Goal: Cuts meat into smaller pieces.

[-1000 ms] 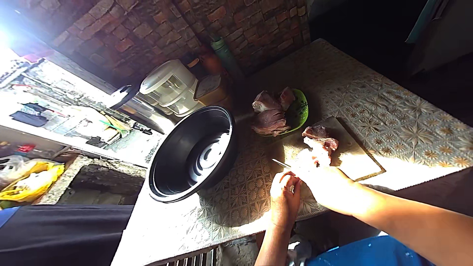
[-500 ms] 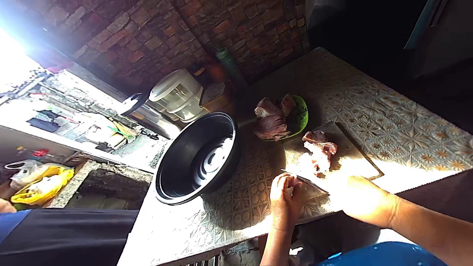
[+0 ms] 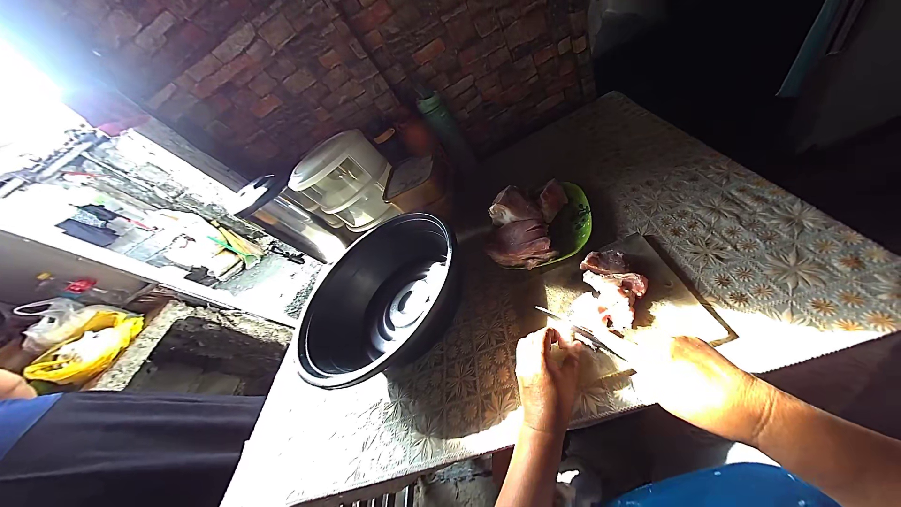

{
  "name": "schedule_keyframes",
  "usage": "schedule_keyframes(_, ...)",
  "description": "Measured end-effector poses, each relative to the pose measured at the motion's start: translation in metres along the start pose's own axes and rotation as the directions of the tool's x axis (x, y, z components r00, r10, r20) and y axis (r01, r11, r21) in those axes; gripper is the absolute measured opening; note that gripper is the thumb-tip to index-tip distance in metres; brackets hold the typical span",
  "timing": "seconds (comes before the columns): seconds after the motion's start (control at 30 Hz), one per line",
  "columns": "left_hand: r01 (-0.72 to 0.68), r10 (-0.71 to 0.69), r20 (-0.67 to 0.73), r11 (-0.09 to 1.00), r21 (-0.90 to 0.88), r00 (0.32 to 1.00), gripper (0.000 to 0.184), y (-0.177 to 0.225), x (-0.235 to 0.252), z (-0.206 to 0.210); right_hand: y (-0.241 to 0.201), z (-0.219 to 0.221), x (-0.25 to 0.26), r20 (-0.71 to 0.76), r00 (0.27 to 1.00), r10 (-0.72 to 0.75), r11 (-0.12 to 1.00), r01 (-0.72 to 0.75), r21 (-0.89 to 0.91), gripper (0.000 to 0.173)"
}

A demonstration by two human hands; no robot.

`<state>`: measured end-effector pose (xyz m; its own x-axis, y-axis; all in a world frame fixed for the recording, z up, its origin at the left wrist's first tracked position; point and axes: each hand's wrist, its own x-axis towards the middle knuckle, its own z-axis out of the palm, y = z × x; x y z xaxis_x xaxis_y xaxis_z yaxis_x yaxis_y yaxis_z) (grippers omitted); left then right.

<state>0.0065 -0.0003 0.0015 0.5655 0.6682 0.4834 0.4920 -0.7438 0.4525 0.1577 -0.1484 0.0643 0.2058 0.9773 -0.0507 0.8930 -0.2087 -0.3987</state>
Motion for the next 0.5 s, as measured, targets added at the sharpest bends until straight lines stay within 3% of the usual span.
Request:
schedule_keyframes(0.13, -0.013, 0.013, 0.03, 1.0, 0.002, 0.999, 0.012, -0.002, 0.002, -0.002, 0.005, 0.006, -0.005, -0.132, 0.991, -0.024, 1.0, 0.026, 0.011, 0.05)
schedule_keyframes(0.3, -0.092, 0.107, 0.054, 0.97, -0.227, 0.993, 0.015, -0.018, -0.007, -0.007, 0.002, 0.015, -0.017, -0.347, 0.929, -0.127, 0.988, 0.15, 0.04, 0.058)
schedule_keyframes(0.43, -0.131, 0.141, 0.03, 0.965, -0.227, 0.99, 0.012, -0.02, -0.009, -0.008, -0.008, 0.004, -0.024, -0.102, 0.993, -0.066, 0.998, 0.063, -0.029, 0.057)
schedule_keyframes(0.5, -0.137, 0.142, 0.012, 0.97, -0.203, 0.99, 0.01, -0.019, -0.009, -0.007, -0.011, 0.001, -0.028, -0.084, 0.994, -0.067, 0.995, 0.06, -0.082, 0.057)
